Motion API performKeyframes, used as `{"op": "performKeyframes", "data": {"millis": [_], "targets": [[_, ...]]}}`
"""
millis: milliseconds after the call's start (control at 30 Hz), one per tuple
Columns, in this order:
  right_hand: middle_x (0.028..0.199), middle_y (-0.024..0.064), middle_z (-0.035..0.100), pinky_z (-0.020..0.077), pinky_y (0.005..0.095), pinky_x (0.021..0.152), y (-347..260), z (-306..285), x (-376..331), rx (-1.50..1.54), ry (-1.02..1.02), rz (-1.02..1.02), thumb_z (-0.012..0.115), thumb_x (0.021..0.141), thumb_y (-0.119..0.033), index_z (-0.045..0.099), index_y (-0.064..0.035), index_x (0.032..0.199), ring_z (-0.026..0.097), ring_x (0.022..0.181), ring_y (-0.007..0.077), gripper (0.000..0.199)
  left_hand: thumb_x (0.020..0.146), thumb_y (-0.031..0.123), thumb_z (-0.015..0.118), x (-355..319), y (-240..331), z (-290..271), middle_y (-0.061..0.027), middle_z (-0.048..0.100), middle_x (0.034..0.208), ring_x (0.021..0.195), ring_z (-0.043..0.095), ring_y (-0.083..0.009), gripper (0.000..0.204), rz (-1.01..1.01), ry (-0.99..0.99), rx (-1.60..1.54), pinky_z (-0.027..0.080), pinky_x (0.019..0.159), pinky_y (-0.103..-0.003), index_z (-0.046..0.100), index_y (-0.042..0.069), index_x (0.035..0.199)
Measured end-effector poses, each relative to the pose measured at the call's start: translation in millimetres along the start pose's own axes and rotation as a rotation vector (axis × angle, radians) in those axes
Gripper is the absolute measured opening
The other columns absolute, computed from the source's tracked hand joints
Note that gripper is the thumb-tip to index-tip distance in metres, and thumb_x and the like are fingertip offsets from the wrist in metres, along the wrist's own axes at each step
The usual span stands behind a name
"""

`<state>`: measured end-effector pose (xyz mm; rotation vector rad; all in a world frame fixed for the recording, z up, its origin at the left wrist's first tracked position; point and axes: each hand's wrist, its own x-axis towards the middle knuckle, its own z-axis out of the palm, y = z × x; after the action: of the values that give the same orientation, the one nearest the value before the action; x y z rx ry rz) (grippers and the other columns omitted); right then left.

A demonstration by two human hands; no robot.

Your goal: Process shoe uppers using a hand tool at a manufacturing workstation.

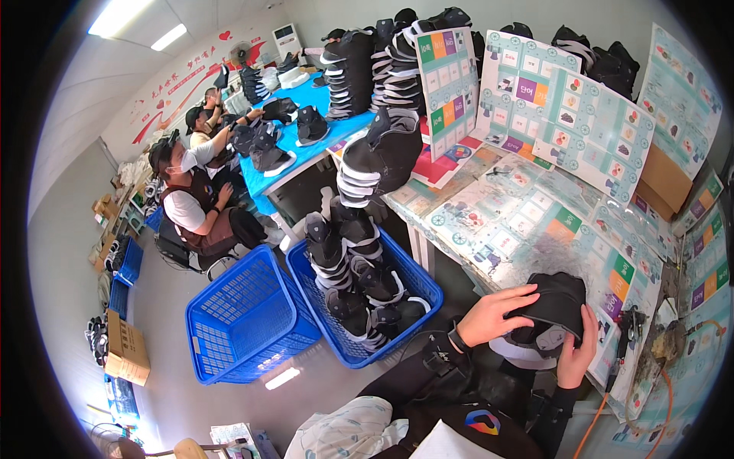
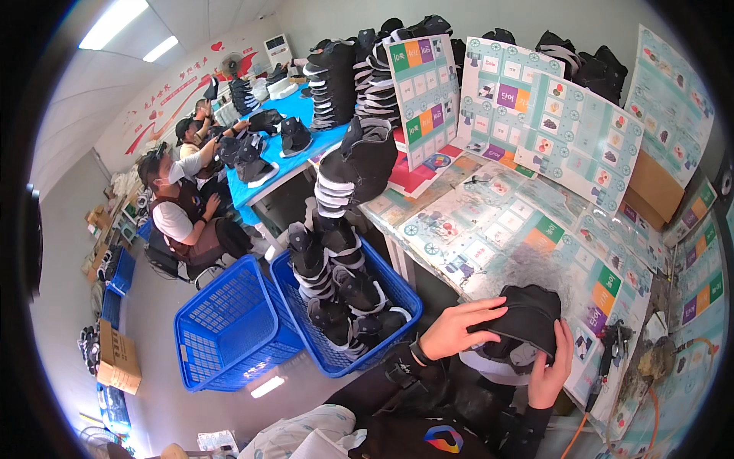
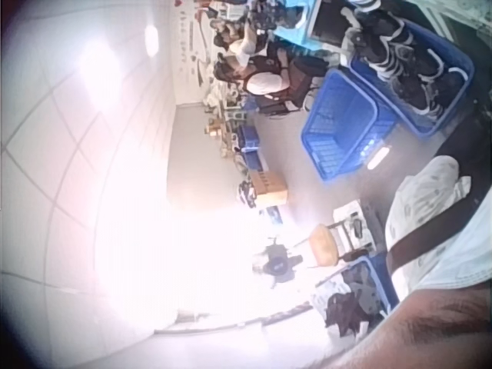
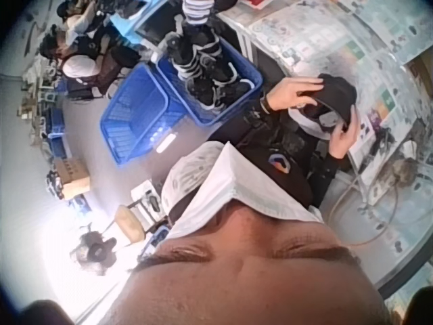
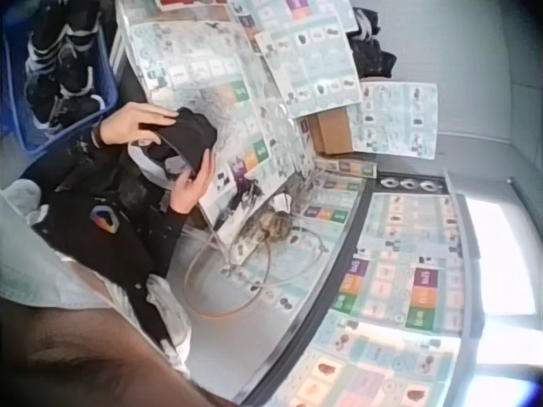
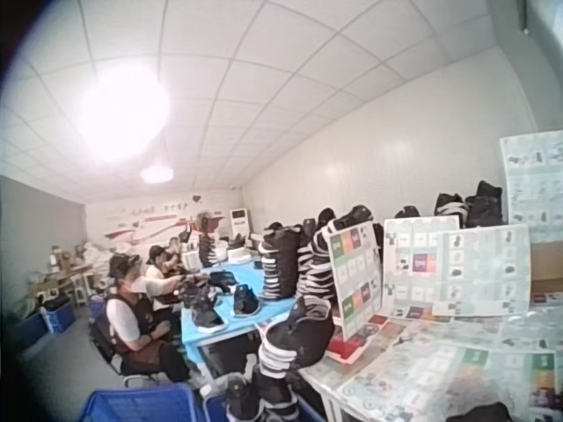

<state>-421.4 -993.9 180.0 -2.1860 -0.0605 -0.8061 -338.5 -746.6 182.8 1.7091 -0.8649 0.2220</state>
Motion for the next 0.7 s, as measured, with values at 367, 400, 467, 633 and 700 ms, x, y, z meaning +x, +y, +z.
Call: {"op": "performKeyframes", "data": {"millis": [367, 400, 467, 633, 700], "targets": [[0.155, 0.0246, 0.050, 0.0434, 0.0467, 0.117, 34.6, -21.4, -17.7, 0.514, -0.178, 0.003, 0.085, 0.084, -0.013, 0.071, 0.0009, 0.127, 0.051, 0.143, 0.0412, 0.047, 0.083, 0.016, 0.086, -1.5, 15.3, -21.7, -0.0139, 0.060, 0.147, 0.133, 0.059, -0.0321, 0.057, -0.029, -0.166, 0.043, 0.048, 0.110, -0.039, 0.070, 0.008, 0.137], [0.155, 0.0256, 0.050, 0.0424, 0.0473, 0.118, 35.4, -21.0, -18.0, 0.511, -0.177, -0.017, 0.085, 0.085, -0.017, 0.073, 0.0009, 0.125, 0.051, 0.143, 0.0418, 0.045, 0.084, 0.016, 0.086, -1.7, 15.7, -22.8, -0.0143, 0.060, 0.147, 0.133, 0.059, -0.0324, 0.056, -0.033, -0.173, 0.064, 0.048, 0.110, -0.039, 0.070, 0.008, 0.137], [0.154, 0.0263, 0.051, 0.0416, 0.0479, 0.118, 39.3, -18.5, -18.8, 0.501, -0.149, -0.017, 0.084, 0.087, -0.017, 0.073, 0.0011, 0.124, 0.052, 0.143, 0.0421, 0.042, 0.084, 0.016, 0.085, -1.3, 15.2, -23.3, -0.0148, 0.060, 0.147, 0.132, 0.059, -0.0327, 0.056, -0.041, -0.181, 0.053, 0.048, 0.110, -0.039, 0.070, 0.008, 0.137], [0.152, 0.0279, 0.053, 0.0408, 0.0488, 0.118, 34.2, -15.7, -15.9, 0.454, -0.102, -0.028, 0.080, 0.093, -0.019, 0.075, 0.0027, 0.121, 0.053, 0.141, 0.0422, 0.036, 0.086, 0.016, 0.084, -4.1, 10.9, -22.2, -0.0155, 0.060, 0.146, 0.132, 0.060, -0.0334, 0.054, -0.056, -0.167, 0.041, 0.048, 0.109, -0.039, 0.070, 0.008, 0.137], [0.149, 0.0280, 0.056, 0.0405, 0.0488, 0.119, 31.9, -18.8, -12.8, 0.468, -0.134, -0.051, 0.077, 0.094, -0.015, 0.074, 0.0037, 0.120, 0.054, 0.141, 0.0418, 0.032, 0.087, 0.017, 0.084, -4.2, 10.4, -22.2, -0.0153, 0.059, 0.146, 0.133, 0.059, -0.0334, 0.052, -0.055, -0.170, 0.026, 0.046, 0.111, -0.039, 0.070, 0.008, 0.136]]}}
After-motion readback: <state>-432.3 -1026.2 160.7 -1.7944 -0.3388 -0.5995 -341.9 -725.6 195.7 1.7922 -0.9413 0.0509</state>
